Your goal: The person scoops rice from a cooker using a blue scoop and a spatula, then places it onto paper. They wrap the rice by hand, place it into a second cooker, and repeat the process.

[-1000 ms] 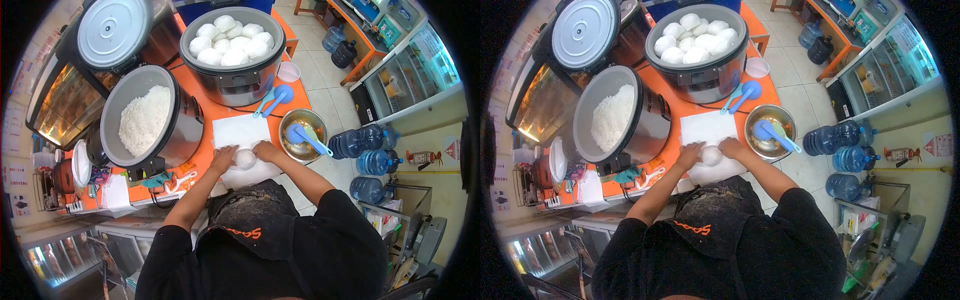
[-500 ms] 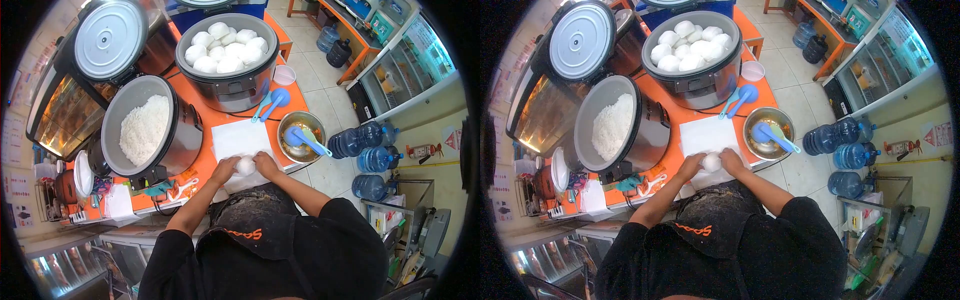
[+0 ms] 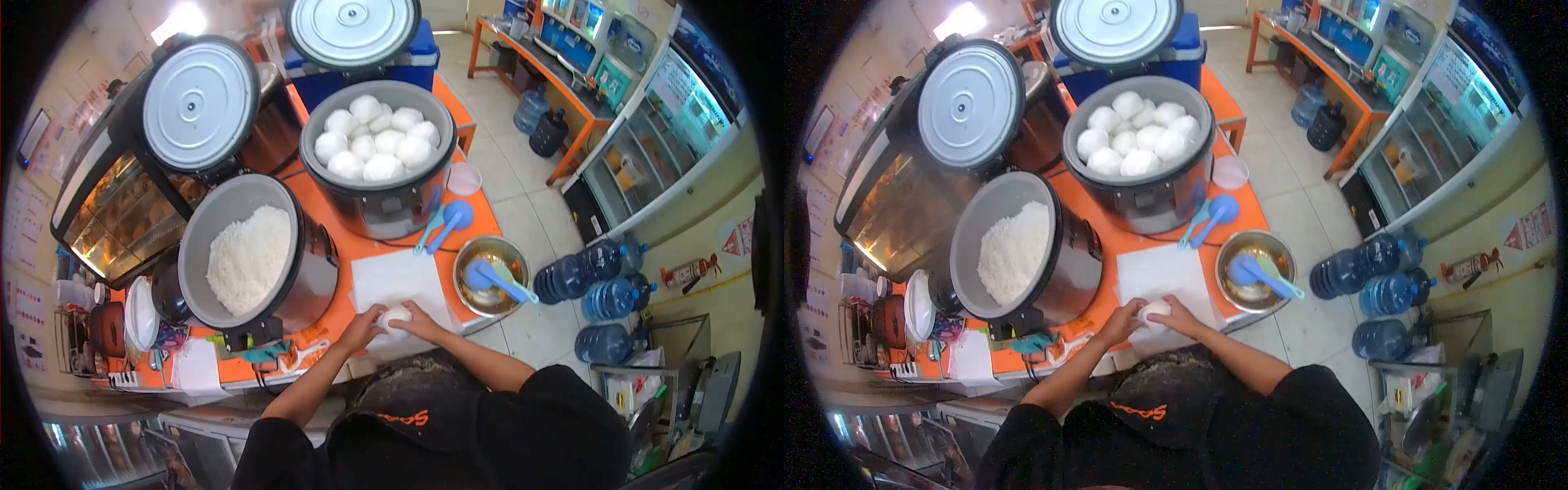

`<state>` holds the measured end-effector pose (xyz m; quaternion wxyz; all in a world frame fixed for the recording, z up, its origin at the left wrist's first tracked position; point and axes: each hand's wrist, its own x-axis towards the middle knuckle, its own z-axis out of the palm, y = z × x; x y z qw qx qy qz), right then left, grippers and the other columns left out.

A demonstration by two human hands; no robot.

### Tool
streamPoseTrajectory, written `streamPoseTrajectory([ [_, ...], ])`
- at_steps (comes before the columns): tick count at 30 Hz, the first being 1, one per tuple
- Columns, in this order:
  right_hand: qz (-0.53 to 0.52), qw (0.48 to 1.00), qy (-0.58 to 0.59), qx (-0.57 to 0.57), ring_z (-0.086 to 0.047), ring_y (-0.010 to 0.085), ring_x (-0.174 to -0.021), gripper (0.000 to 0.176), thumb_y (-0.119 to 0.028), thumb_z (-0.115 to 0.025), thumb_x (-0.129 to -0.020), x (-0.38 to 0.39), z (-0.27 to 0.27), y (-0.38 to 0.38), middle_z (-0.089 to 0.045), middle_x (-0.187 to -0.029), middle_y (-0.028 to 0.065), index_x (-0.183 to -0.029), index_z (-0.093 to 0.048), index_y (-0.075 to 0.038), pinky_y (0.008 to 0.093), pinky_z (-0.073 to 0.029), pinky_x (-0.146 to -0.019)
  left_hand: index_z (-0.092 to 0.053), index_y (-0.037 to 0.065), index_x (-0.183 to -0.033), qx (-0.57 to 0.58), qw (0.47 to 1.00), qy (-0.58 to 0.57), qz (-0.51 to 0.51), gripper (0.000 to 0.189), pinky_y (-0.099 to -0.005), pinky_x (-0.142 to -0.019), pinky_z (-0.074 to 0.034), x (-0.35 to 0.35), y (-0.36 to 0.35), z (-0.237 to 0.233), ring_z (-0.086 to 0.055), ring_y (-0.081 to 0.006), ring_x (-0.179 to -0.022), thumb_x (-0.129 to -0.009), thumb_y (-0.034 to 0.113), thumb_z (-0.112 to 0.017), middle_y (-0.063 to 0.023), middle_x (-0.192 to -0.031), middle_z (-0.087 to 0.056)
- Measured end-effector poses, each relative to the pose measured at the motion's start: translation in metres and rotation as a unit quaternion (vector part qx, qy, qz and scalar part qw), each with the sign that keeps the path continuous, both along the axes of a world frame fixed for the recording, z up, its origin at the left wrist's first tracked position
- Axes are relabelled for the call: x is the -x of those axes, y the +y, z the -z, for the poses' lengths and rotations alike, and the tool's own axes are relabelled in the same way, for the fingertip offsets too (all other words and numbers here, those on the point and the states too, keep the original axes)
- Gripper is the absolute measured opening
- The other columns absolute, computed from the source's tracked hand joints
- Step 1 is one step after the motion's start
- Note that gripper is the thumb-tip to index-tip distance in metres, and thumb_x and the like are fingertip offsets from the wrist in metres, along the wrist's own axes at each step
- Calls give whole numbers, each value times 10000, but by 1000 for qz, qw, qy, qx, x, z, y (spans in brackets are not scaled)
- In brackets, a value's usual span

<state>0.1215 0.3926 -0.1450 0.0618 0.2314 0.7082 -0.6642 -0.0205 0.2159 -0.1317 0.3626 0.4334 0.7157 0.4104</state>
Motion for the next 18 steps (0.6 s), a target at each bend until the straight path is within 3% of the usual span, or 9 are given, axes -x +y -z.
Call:
streamPoseTrajectory([
  [2, 3, 990, 4, 140, -593, 249, -1200, 718, -445, -727, -901, 7, -26, 1, -607, -1305, 158, -1398, -476, 7, 364, -474, -996, -532, 94, -1312, -6, 1000, -23, 13, 511, -391, -856, -548, 7, 1, -31, -703, -355, -979, -853, 77, -755, -181, -1061, -711],
  [5, 28, 925, -3, 379, -604, 211, -1172, 577, -421, -651, -969, 14, -54, 5, -617, -1296, 99, -1384, -508, -47, 363, -482, -978, -587, 82, -1299, -21, 993, 116, -3, 505, -378, -805, -557, 10, 4, -93, -716, -344, -918, -822, 68, -751, -156, -1049, -725],
  [7, 70, 850, 2, 522, -612, 194, -1146, 520, -427, -615, -991, 16, -73, 5, -624, -1285, 70, -1371, -528, -84, 366, -487, -968, -617, 70, -1295, -146, 956, 251, 41, 529, -374, -775, -556, 22, 2, -103, -718, -338, -909, -783, 58, -750, -152, -1069, -729],
  [8, 73, 829, 4, 555, -620, 204, -1129, 532, -501, -612, -974, 17, -84, 5, -629, -1278, 40, -1354, -545, -135, 390, -483, -987, -632, 64, -1293, -206, 924, 315, 64, 542, -373, -760, -555, 26, 2, -107, -719, -335, -905, -764, 53, -749, -151, -1079, -731],
  [11, 51, 763, 39, 643, -600, 199, -1171, 521, -522, -603, -972, 21, -85, 7, -626, -1279, 32, -1346, -553, -163, 419, -473, -1011, -661, 34, -1267, -246, 873, 421, -1, 523, -352, -739, -551, 17, 12, -124, -725, -309, -860, -747, 19, -713, -146, -1094, -736],
  [14, 119, 769, 68, 624, -563, 202, -1234, 555, -555, -593, -966, 28, -124, 0, -600, -1317, 29, -1371, -524, -182, 455, -445, -1052, -532, 28, -1416, -241, 899, 360, -59, 669, -385, -956, -507, 3, 23, -109, -666, -339, -1125, -763, -69, -640, -186, -1304, -646],
  [17, 109, 805, 100, 574, -535, 203, -1269, 603, -580, -583, -963, 33, -143, 3, -566, -1359, 36, -1405, -481, -183, 463, -418, -1083, -307, 21, -1551, -174, 965, 184, -62, 803, -506, -1184, -269, -14, 31, -118, -323, -374, -1482, -806, -12, -604, -228, -1568, -367],
  [18, 111, 811, 104, 565, -533, 208, -1276, 616, -573, -564, -976, 33, -145, 5, -558, -1368, 46, -1423, -459, -162, 456, -406, -1098, -241, 27, -1568, -176, 974, 135, -33, 834, -534, -1193, -188, -15, 30, -124, -190, -373, -1507, -819, 38, -609, -221, -1603, -269],
])
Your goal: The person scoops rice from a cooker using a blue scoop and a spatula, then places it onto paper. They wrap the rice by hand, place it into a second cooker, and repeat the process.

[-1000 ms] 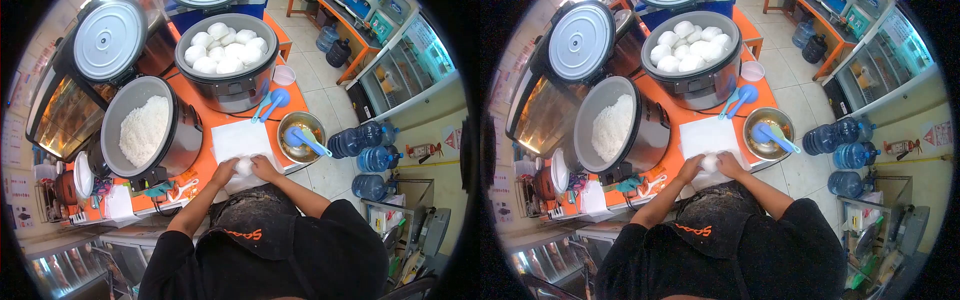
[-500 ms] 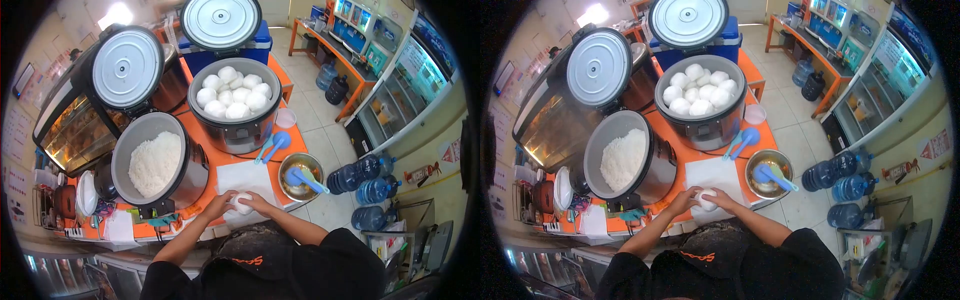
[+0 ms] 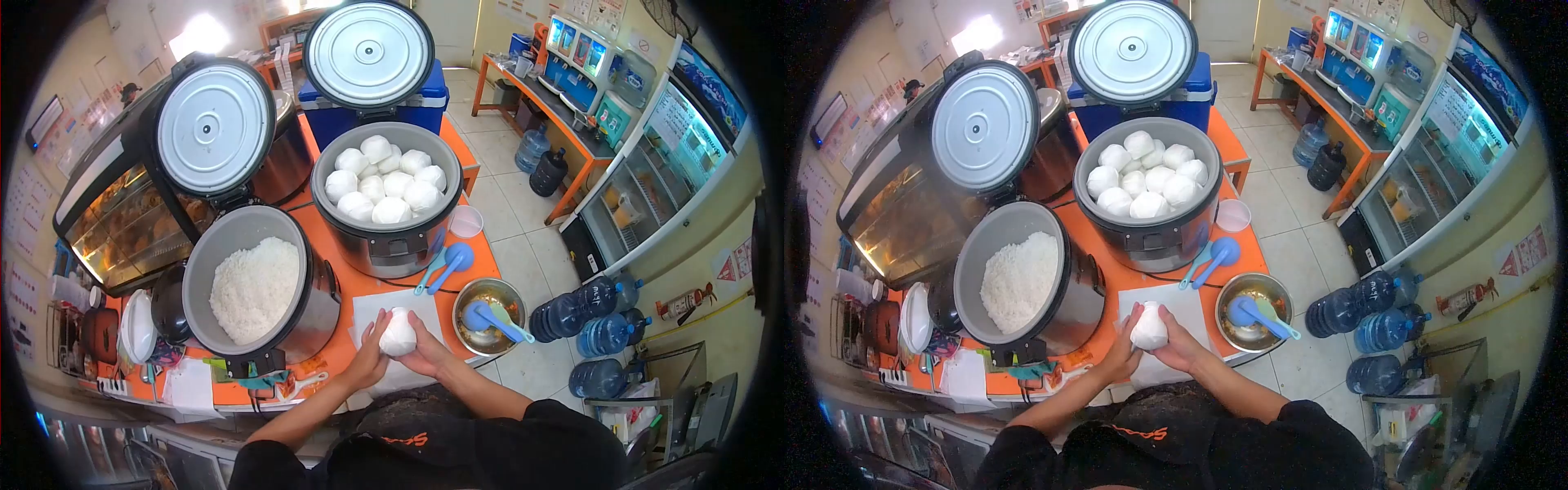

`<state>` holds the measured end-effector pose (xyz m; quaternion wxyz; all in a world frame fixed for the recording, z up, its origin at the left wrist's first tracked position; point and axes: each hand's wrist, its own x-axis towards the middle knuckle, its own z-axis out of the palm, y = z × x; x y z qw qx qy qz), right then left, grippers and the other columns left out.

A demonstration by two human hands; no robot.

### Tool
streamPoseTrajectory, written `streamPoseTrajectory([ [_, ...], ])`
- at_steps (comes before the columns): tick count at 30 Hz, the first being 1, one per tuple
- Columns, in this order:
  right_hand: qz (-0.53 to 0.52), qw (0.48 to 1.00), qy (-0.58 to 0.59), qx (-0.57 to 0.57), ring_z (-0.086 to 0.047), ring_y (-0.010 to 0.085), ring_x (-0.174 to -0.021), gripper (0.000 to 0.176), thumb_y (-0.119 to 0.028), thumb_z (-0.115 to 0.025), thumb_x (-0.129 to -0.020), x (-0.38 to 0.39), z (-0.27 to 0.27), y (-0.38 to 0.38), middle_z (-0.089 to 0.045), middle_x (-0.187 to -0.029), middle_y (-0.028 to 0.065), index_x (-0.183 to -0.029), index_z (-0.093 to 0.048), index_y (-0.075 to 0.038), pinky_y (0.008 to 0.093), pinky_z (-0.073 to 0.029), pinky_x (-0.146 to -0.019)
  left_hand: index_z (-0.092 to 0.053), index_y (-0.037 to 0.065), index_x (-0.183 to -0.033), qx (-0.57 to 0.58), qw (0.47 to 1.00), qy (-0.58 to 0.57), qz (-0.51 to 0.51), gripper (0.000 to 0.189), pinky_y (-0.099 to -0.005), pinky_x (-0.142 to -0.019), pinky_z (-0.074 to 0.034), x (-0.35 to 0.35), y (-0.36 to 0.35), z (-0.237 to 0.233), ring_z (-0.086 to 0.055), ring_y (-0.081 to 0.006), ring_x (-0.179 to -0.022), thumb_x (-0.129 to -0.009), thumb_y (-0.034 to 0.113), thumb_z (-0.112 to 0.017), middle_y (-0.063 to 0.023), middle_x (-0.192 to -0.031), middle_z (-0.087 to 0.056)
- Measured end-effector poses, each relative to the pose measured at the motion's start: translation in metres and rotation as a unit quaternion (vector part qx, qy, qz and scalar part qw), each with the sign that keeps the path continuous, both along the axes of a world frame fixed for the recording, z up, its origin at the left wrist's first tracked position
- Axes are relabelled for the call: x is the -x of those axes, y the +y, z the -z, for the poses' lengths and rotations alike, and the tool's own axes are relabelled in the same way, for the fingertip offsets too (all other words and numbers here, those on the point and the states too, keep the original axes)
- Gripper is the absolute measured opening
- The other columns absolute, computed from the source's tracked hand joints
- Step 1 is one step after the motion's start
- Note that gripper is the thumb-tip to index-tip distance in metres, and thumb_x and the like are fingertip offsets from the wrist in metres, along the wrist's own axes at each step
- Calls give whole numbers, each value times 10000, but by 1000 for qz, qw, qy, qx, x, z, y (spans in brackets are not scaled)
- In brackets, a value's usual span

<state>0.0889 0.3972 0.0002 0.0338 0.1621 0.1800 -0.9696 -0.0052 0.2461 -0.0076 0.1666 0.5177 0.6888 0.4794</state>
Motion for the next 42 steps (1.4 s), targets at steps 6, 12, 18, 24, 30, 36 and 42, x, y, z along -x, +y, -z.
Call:
streamPoseTrajectory([
  [6, -18, 991, -47, -127, -550, 198, -1254, 605, -474, -570, -1012, -2, 1, 19, -547, -1372, 82, -1450, -421, -84, 408, -425, -1091, -133, 63, -1609, 66, 997, -27, 32, 891, -609, -1197, -41, 0, -4, -12, 90, -385, -1550, -909, 313, -624, -199, -1680, -40],
  [12, 51, 893, -28, -446, -619, 215, -1091, 616, -341, -702, -954, 64, -88, 117, -564, -1248, 117, -1394, -368, -68, 373, -550, -897, -313, 77, -1555, -22, 968, -232, -96, 746, -518, -1144, -317, 14, 1, -13, -276, -375, -1490, -937, 278, -679, -207, -1637, -225],
  [18, 51, 571, -15, -819, -653, 313, -1036, 852, -534, -825, -776, 237, -143, 267, -613, -1164, 252, -1277, -410, 17, 397, -540, -837, -593, 69, -1349, 160, 964, -186, -100, 523, -443, -1111, -400, 12, -19, 57, -490, -378, -1349, -920, 340, -719, -233, -1466, -494],
  [24, -28, 381, -27, -924, -653, 380, -1038, 767, -527, -790, -811, 348, -83, 330, -650, -1094, 262, -1231, -527, 58, 418, -506, -912, -639, 68, -1298, 201, 965, -156, -70, 482, -435, -1118, -396, 10, -40, 97, -493, -384, -1336, -919, 355, -718, -230, -1427, -529],
  [30, 6, 235, -60, -970, -641, 430, -1066, 503, -397, -753, -846, 326, -107, 280, -640, -1109, 240, -1109, -642, 18, 498, -526, -891, -645, 60, -1279, 196, 955, -177, -137, 481, -429, -1087, -425, 25, -51, 106, -526, -360, -1293, -902, 346, -730, -204, -1355, -575],
  [36, -18, 221, -99, -970, -651, 443, -1016, 369, -222, -732, -844, 330, -72, 291, -630, -1085, 245, -1122, -621, -6, 521, -542, -857, -643, 52, -1271, 228, 957, -119, -138, 443, -409, -1032, -465, 26, -44, 126, -561, -329, -1243, -902, 279, -731, -181, -1304, -604],
  [42, 51, 247, 37, -967, -630, 407, -1052, 272, -190, -591, -940, 318, -81, 307, -654, -1107, 235, -1147, -625, -17, 500, -519, -886, -649, 14, -1236, 242, 962, -85, -89, 441, -433, -1088, -422, 24, 3, 139, -530, -391, -1270, -896, 285, -720, -229, -1337, -581],
])
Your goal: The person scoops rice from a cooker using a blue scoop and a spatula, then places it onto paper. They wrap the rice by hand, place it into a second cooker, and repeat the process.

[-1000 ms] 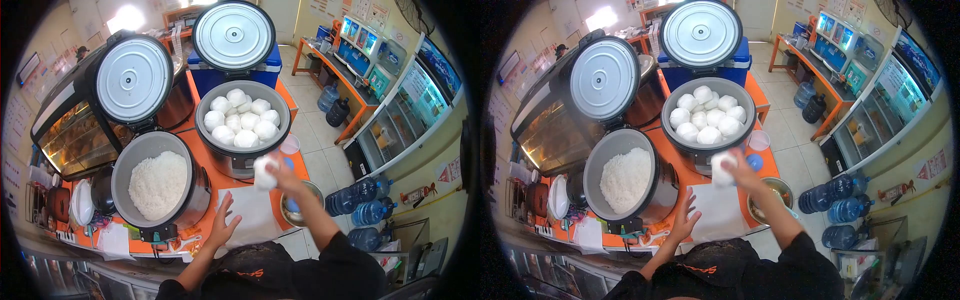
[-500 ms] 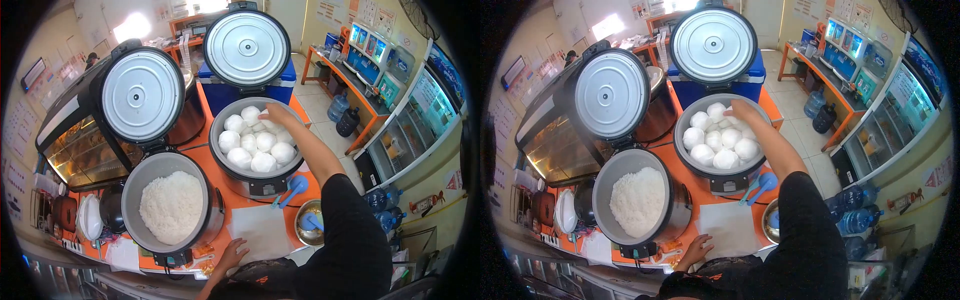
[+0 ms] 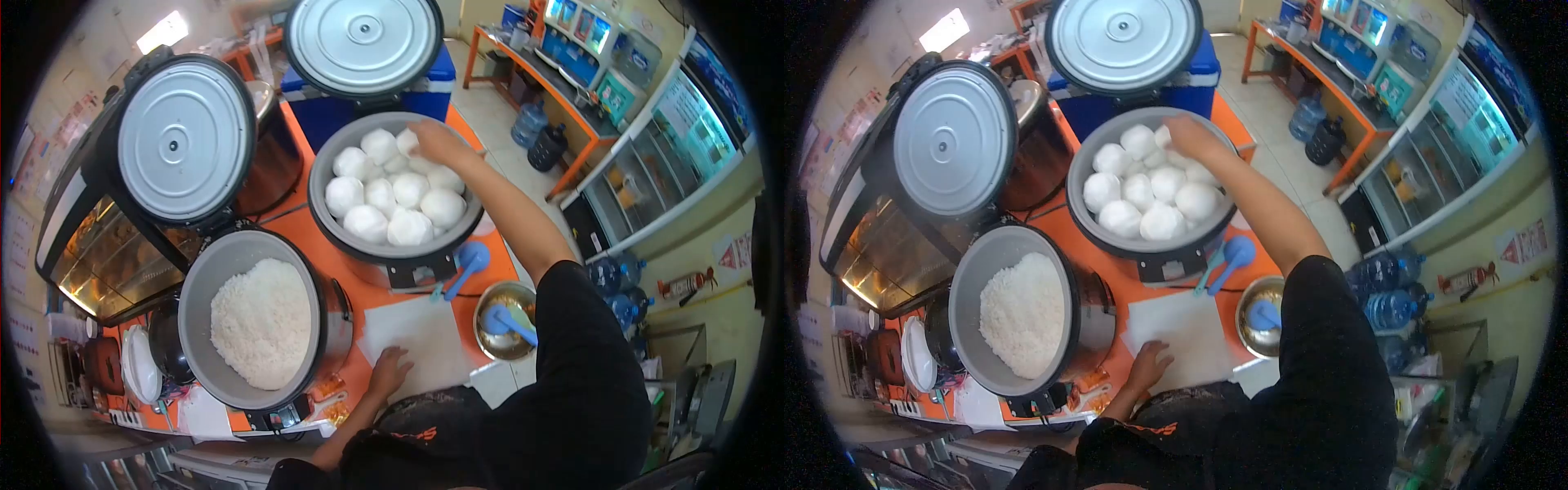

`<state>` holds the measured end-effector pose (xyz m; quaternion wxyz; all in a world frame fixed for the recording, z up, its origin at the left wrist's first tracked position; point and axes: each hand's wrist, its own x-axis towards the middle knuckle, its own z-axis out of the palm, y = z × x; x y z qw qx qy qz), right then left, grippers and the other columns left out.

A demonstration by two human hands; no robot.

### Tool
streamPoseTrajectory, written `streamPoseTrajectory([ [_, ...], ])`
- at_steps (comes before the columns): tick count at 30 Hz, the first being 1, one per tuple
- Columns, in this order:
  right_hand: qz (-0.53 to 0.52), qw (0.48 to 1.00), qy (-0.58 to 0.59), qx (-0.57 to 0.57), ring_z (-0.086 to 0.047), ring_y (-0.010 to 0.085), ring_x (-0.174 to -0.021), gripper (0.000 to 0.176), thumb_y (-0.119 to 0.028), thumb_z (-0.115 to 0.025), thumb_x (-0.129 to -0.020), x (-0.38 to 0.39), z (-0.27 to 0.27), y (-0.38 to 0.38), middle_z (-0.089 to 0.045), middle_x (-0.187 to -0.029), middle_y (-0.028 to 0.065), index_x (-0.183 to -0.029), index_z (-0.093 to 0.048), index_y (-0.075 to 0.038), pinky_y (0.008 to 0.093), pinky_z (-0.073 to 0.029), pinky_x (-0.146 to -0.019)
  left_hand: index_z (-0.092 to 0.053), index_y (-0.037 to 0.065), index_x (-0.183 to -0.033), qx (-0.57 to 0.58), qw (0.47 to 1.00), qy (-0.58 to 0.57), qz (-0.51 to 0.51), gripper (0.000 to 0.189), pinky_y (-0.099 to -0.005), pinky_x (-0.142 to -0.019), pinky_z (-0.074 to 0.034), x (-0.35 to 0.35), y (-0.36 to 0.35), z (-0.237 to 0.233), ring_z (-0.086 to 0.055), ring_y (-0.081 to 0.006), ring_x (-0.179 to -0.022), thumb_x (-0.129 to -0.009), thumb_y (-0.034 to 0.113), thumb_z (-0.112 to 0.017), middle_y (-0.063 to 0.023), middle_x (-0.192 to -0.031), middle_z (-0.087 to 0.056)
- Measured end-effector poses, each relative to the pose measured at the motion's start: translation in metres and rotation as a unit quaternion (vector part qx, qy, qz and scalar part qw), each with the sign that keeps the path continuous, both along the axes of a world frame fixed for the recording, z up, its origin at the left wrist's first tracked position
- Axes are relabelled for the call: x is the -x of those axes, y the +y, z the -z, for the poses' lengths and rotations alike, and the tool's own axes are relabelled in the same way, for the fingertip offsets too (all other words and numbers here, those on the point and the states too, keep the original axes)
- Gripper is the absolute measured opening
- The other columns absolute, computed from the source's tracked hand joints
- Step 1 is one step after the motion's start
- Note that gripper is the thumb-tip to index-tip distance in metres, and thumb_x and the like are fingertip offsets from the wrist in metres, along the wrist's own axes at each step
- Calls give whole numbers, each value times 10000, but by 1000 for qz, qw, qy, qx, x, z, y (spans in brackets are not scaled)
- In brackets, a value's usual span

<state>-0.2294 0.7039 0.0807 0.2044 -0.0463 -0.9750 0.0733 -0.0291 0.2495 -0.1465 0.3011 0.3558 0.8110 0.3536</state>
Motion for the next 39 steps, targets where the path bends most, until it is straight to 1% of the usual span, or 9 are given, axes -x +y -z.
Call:
streamPoseTrajectory([
  [7, 50, 885, 268, 377, -619, 346, -948, 249, -79, -510, -984, -188, -54, -116, -626, -970, 179, -1159, -674, -12, 401, -489, -856, -553, -12, -1332, -134, 987, 83, 34, 537, -466, -1039, -447, 21, 137, 4, -549, -404, -1222, -898, 265, -707, -236, -1301, -574],
  [8, 110, 852, 324, 397, -607, 347, -941, 243, -54, -497, -977, -215, -34, -140, -609, -965, 170, -1140, -668, 2, 399, -478, -854, -530, -8, -1356, -139, 983, 113, 37, 557, -470, -1024, -459, 23, 162, 8, -546, -402, -1225, -896, 252, -705, -235, -1305, -569],
  [9, 136, 914, 333, 186, -557, 257, -849, 216, 19, -489, -958, -244, 13, -149, -569, -925, 109, -1111, -641, 17, 353, -470, -796, -507, -4, -1380, -144, 978, 143, 41, 578, -474, -1009, -471, 23, 187, 12, -543, -401, -1229, -894, 239, -703, -234, -1309, -564],
  [12, 166, 927, 222, 252, -548, 339, -1109, 243, 34, -577, -897, -318, 94, -234, -561, -1083, 201, -1132, -633, 10, 367, -482, -909, -522, -6, -1340, -131, 973, 185, 52, 508, -481, -954, -505, 20, 244, 30, -576, -403, -1181, -904, 201, -681, -234, -1273, -587],
  [17, 198, 833, 57, 514, -627, 193, -902, 284, 24, -584, -927, -402, 139, -301, -558, -1181, 133, -1205, -633, -12, 292, -511, -755, -564, -2, -1219, -49, 975, 204, 67, 340, -496, -883, -529, 17, 276, 39, -643, -415, -1046, -925, 156, -627, -241, -1134, -648],
  [24, 244, 783, 90, 564, -635, 280, -865, 215, -17, -591, -930, -354, 230, -266, -597, -967, 174, -1141, -624, 0, 391, -505, -754, -562, -41, -1254, -144, 989, 7, -19, 331, -420, -805, -525, -23, 107, -110, -685, -324, -915, -973, 133, -553, -218, -1039, -684],
  [30, 257, 926, 122, 246, -624, 473, -951, 282, -84, -646, -865, -241, 288, -178, -672, -937, 263, -1120, -615, 33, 498, -491, -806, -569, 9, -1270, -162, 963, 115, -180, 360, -326, -707, -517, 4, -57, -277, -671, -160, -787, -952, 145, -669, -111, -892, -716],
  [34, 403, 852, 41, 331, -657, 481, -929, 370, -210, -678, -870, -198, 316, -149, -668, -1024, 290, -1137, -559, 16, 558, -508, -839, -519, 39, -1297, -43, 916, 236, -322, 358, -338, -639, -498, 71, -158, -323, -655, -165, -720, -1005, 220, -617, -103, -803, -684],
  [39, 507, 741, 78, 434, -679, 411, -1026, 457, -115, -731, -819, -193, 335, -112, -649, -1158, 289, -1203, -514, 6, 517, -522, -816, -577, 41, -1227, 162, 854, 413, -270, 307, -466, -646, -554, 149, -221, -327, -716, -377, -744, -993, 240, -562, -192, -798, -719],
])
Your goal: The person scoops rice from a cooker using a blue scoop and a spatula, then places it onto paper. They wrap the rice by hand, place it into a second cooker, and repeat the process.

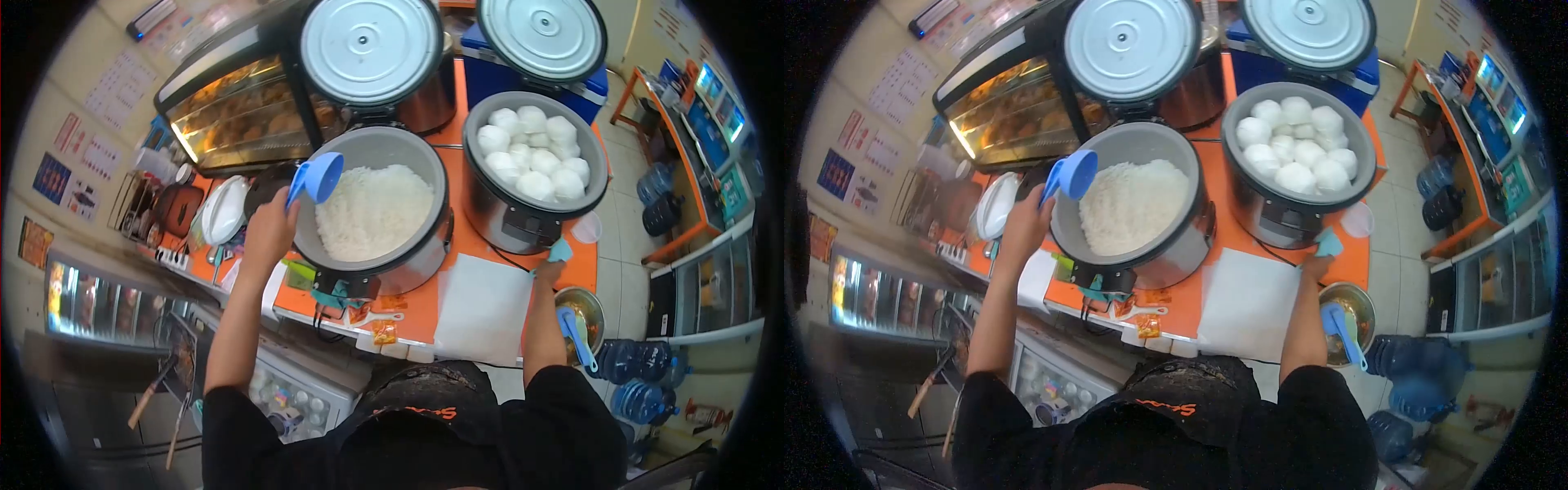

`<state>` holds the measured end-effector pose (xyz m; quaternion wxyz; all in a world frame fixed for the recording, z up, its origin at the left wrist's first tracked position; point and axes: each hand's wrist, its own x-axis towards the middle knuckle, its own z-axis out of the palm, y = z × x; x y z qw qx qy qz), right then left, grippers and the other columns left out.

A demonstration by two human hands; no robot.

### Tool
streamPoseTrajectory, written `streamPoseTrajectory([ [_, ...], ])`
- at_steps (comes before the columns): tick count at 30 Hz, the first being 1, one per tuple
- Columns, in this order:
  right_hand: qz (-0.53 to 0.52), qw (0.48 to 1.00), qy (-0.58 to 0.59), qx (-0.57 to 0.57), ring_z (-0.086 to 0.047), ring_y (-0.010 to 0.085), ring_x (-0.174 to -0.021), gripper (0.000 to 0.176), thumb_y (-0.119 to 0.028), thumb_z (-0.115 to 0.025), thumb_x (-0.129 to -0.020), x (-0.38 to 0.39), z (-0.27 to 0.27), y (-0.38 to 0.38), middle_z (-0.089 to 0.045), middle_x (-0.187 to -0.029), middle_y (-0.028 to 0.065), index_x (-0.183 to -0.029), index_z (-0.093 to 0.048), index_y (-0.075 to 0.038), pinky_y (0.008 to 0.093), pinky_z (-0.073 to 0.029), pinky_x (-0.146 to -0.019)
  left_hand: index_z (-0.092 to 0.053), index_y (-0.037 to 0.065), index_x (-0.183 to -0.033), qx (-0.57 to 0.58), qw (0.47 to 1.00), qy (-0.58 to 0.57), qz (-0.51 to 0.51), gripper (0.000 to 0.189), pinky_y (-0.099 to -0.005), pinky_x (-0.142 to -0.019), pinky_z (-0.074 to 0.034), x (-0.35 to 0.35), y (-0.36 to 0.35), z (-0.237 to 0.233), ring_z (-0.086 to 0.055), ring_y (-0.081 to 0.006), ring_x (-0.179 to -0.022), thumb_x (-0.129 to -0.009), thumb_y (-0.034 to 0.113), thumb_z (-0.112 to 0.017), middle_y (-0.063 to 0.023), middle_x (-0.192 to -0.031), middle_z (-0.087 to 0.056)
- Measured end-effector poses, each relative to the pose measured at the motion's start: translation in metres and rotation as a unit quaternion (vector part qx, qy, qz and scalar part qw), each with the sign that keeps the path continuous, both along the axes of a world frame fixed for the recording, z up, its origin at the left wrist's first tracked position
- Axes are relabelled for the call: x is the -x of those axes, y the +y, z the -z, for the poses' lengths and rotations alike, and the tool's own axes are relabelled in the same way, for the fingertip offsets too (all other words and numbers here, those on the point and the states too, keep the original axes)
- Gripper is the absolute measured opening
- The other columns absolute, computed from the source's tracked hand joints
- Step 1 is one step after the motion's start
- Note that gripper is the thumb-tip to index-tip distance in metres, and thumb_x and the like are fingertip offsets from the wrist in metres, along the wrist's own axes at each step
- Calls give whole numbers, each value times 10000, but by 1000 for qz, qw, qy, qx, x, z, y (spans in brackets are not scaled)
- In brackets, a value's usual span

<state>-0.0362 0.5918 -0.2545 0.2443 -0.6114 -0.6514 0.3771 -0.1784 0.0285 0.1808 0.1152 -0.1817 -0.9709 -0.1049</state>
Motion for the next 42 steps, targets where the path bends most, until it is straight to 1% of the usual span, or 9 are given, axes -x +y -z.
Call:
streamPoseTrajectory([
  [3, -75, 980, 83, 163, -709, 308, -866, 429, -91, -737, -835, -21, -38, 12, -671, -1049, 186, -1187, -521, 25, 408, -538, -694, -607, -1, -1179, 184, 982, 43, -21, 285, -497, -638, -571, 42, 0, 25, -717, -389, -737, -960, 176, -559, -223, -816, -715],
  [8, -168, 871, 393, 243, -663, 204, -765, 290, -8, -613, -951, -81, -91, -58, -628, -957, 109, -1205, -475, 11, 326, -531, -616, -648, -74, -1104, 272, 962, 29, -18, 273, -391, -628, -603, 111, 18, 111, -750, -310, -742, -921, 107, -560, -166, -853, -732],
  [14, -183, 850, 399, 290, -587, 152, -688, 289, -4, -570, -951, -128, -164, -172, -518, -858, 42, -1218, -468, -50, 297, -482, -591, -751, 21, -964, 277, 959, -57, 21, 211, -382, -701, -608, 95, 46, 127, -757, -277, -845, -900, 111, -572, -151, -935, -754],
  [22, -251, 786, 408, 391, -494, 103, -639, 384, -45, -616, -932, -83, -189, -274, -506, -1039, 51, -1253, -406, -70, 272, -420, -539, -749, -8, -980, 317, 895, -273, 153, 214, -434, -790, -589, 65, 44, 96, -725, -369, -965, -838, 44, -597, -217, -1028, -733],
  [27, -351, 815, 355, 295, -523, 89, -806, 569, -24, -744, -837, -31, -211, -308, -470, -1090, 37, -1260, -369, -94, 241, -464, -593, -724, 17, -1061, 384, 822, -365, 210, 254, -464, -840, -543, 79, 39, 77, -703, -364, -977, -882, 148, -599, -205, -1032, -729],
  [31, -333, 814, 381, 284, -516, 124, -901, 676, 44, -787, -771, -6, -219, -319, -463, -1050, 46, -1248, -326, -82, 264, -497, -739, -720, 27, -1030, 297, 796, -496, 179, 274, -472, -804, -515, 124, 54, 37, -694, -369, -909, -908, 257, -635, -199, -976, -729],
  [34, -338, 821, 374, 269, -503, 126, -931, 758, 78, -806, -726, -1, -225, -324, -450, -1061, 49, -1257, -292, -90, 270, -499, -763, -710, 21, -1043, 239, 877, -299, 291, 238, -474, -685, -565, 169, 61, 65, -725, -364, -805, -903, 174, -594, -214, -895, -727],
  [37, -329, 825, 370, 274, -483, 118, -947, 847, 102, -812, -698, 2, -226, -333, -425, -1100, 51, -1295, -249, -105, 254, -494, -764, -652, -19, -1108, 179, 955, -105, 210, 259, -470, -666, -579, 178, 79, 110, -729, -353, -755, -912, 111, -542, -209, -848, -725],
  [42, -280, 820, 382, 321, -448, 110, -970, 973, 133, -828, -648, 9, -228, -338, -387, -1142, 47, -1340, -197, -130, 222, -474, -774, -561, -95, -1099, 168, 946, -92, 262, 250, -454, -622, -580, 139, 96, 144, -717, -370, -705, -913, 59, -493, -209, -786, -705],
])
